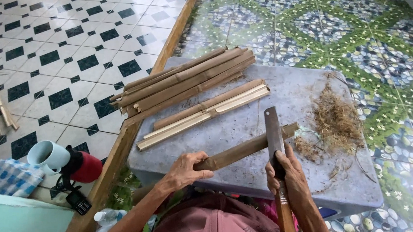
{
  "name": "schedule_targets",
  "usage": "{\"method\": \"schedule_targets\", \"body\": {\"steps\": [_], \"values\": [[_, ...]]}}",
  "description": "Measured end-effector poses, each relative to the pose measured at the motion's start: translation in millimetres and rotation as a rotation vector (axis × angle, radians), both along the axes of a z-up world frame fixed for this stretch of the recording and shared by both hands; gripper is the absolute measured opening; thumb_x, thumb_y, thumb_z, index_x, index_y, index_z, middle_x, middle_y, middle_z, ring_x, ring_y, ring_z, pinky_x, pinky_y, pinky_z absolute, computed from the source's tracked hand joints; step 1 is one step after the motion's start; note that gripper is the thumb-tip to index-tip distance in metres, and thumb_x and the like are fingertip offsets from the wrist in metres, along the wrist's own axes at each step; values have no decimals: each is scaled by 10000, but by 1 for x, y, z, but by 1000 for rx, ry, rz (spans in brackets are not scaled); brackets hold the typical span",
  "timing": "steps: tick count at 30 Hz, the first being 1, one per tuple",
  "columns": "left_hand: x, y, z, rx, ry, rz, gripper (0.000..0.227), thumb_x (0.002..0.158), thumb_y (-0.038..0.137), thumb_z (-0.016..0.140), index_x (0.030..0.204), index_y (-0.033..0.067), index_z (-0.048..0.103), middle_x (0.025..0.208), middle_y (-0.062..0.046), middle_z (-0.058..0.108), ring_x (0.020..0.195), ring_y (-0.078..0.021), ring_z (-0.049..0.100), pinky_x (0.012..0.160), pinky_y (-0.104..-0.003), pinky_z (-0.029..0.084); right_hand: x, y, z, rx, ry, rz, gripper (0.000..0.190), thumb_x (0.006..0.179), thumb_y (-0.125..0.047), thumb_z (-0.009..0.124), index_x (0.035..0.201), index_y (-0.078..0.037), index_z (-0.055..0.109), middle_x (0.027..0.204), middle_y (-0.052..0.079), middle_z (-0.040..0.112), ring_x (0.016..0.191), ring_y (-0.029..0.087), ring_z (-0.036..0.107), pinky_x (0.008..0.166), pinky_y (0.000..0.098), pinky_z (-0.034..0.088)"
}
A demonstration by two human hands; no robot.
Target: The person uses a large knife to shave and smooth the surface of a bamboo stick held on a table. They repeatedly scrape along the length of the stick to remove thin layers of material, rotating the stick to work different sides.
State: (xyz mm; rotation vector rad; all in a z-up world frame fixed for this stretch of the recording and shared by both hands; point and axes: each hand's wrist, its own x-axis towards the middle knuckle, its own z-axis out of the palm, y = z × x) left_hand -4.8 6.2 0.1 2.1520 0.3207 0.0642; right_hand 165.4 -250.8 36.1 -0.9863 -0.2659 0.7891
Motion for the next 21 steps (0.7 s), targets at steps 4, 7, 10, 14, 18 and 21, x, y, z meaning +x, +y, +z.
{"method": "schedule_targets", "body": {"steps": [4,7,10,14,18,21], "values": [[2,-2,7,21,18,8,224,842,300,823,923,153,675,767,30,587,668,-126,516,615,-303,395,2,0,5,-72,-1,-39,266,1074,-229,464,1311,-121,410,632,81,488,339,120,376,282,263,351],[1,-2,-6,-51,-16,30,456,833,317,880,1154,63,679,1042,-206,748,987,-438,738,783,-561,598,9,-1,-20,-75,-112,-58,515,1077,-211,434,1564,-131,286,528,116,442,276,179,403,194,348,413],[5,3,-20,-150,-113,17,360,818,210,878,1048,19,678,810,-193,753,385,-205,647,296,-264,495,6,2,-33,-68,-36,3,569,1094,-234,455,1616,-224,230,594,102,441,320,167,413,219,346,416],[8,6,-25,-235,-167,-42,364,912,217,800,1096,-58,648,834,-257,734,374,-203,644,284,-281,508,-28,21,-23,-143,10,101,630,1048,-228,505,1619,-279,244,543,126,428,271,185,402,190,344,386],[15,20,-65,-281,-208,-77,397,968,262,765,1138,-79,653,786,-228,719,397,-206,649,327,-303,538,-40,26,-22,-181,43,187,691,1020,-216,536,1633,-292,226,521,152,438,248,204,401,175,363,381],[13,10,-24,-322,-174,-71,377,964,235,752,1107,-100,654,653,-214,675,366,-186,596,322,-281,502,-44,27,-22,-186,35,257,743,1004,-203,558,1649,-264,195,527,171,469,246,212,406,169,386,395]]}}
